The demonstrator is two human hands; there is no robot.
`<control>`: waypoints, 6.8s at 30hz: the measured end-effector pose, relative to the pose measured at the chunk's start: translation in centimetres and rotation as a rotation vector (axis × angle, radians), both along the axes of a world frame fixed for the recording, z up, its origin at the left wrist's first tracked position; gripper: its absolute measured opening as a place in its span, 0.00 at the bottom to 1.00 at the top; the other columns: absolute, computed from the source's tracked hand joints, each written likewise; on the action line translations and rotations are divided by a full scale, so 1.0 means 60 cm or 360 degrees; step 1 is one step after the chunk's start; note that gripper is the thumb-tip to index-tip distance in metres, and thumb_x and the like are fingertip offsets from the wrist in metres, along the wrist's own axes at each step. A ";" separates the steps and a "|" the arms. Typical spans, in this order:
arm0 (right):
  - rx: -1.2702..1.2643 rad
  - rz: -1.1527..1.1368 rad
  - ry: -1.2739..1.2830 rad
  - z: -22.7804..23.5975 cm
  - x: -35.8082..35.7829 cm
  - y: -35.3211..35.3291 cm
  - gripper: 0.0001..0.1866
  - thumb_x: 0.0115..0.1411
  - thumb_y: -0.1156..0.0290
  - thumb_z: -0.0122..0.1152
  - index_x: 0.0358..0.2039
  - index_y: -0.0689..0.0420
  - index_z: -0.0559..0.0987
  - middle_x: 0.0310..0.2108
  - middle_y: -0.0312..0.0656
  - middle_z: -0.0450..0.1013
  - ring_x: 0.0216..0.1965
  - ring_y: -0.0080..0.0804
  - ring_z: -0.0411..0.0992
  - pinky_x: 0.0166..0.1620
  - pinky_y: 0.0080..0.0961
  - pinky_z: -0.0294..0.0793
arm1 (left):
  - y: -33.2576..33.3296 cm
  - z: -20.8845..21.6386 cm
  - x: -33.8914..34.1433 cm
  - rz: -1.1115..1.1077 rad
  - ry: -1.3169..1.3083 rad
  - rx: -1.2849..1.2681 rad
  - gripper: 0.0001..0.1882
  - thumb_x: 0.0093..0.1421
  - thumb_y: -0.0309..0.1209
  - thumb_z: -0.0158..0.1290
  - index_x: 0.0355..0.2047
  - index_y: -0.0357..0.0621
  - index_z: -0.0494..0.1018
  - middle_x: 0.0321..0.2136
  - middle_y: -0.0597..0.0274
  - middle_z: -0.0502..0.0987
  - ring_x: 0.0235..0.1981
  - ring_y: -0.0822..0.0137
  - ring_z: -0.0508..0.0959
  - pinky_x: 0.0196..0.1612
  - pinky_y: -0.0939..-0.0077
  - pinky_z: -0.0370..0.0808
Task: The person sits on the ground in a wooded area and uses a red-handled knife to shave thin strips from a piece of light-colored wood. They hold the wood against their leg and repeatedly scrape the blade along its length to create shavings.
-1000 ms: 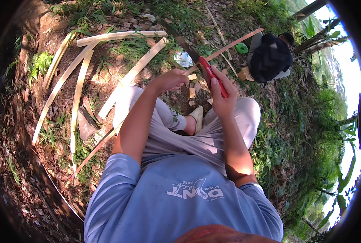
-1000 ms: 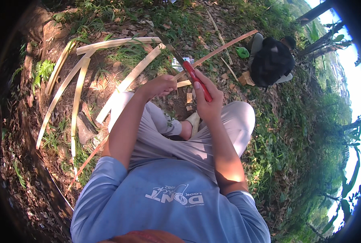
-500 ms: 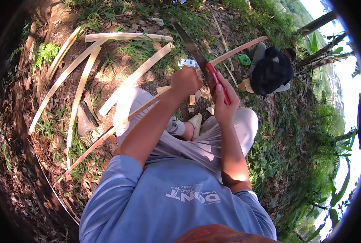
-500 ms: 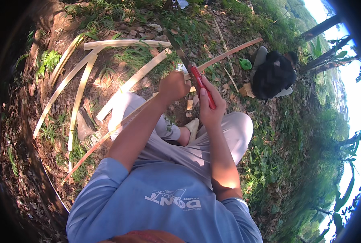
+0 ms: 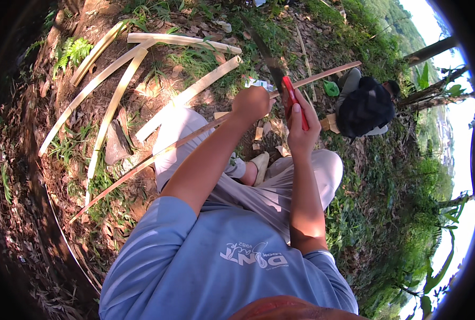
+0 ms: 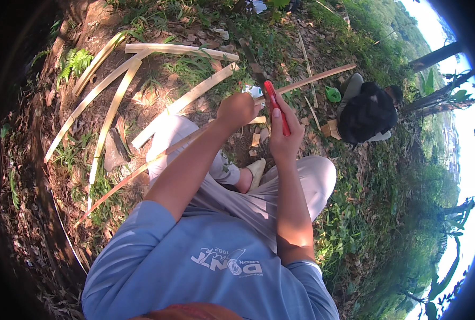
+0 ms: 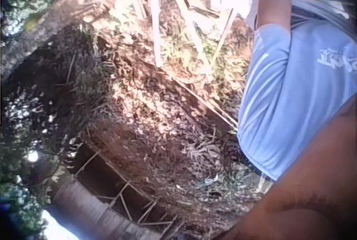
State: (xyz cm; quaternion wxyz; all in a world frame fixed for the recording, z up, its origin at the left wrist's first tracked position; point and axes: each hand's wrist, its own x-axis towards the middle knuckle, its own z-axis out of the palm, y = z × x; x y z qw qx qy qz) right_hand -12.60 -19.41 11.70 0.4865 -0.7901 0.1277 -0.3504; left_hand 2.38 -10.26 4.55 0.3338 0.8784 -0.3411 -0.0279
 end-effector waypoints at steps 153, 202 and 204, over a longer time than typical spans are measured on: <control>0.0055 -0.0179 0.0358 0.087 -0.304 0.074 0.18 0.73 0.76 0.60 0.61 0.65 0.82 0.47 0.52 0.86 0.47 0.32 0.84 0.54 0.26 0.78 | 0.014 -0.031 0.000 -0.0284 -0.0062 0.0235 0.25 0.70 0.49 0.58 0.32 0.35 0.84 0.33 0.38 0.85 0.37 0.37 0.86 0.44 0.46 0.84; -0.0136 -0.0087 0.0318 0.065 -0.124 0.064 0.18 0.75 0.70 0.62 0.62 0.57 0.83 0.35 0.48 0.85 0.34 0.26 0.82 0.41 0.27 0.79 | 0.022 -0.030 -0.057 -0.0227 -0.0084 0.0081 0.22 0.70 0.44 0.57 0.29 0.38 0.84 0.27 0.38 0.83 0.31 0.36 0.86 0.37 0.44 0.83; -0.0112 -0.0082 0.0277 0.050 -0.081 0.050 0.18 0.75 0.69 0.62 0.62 0.57 0.83 0.35 0.47 0.85 0.33 0.26 0.81 0.40 0.27 0.78 | 0.020 -0.030 -0.053 -0.0152 -0.0065 0.0080 0.22 0.70 0.45 0.56 0.28 0.39 0.84 0.27 0.37 0.83 0.31 0.37 0.86 0.38 0.43 0.83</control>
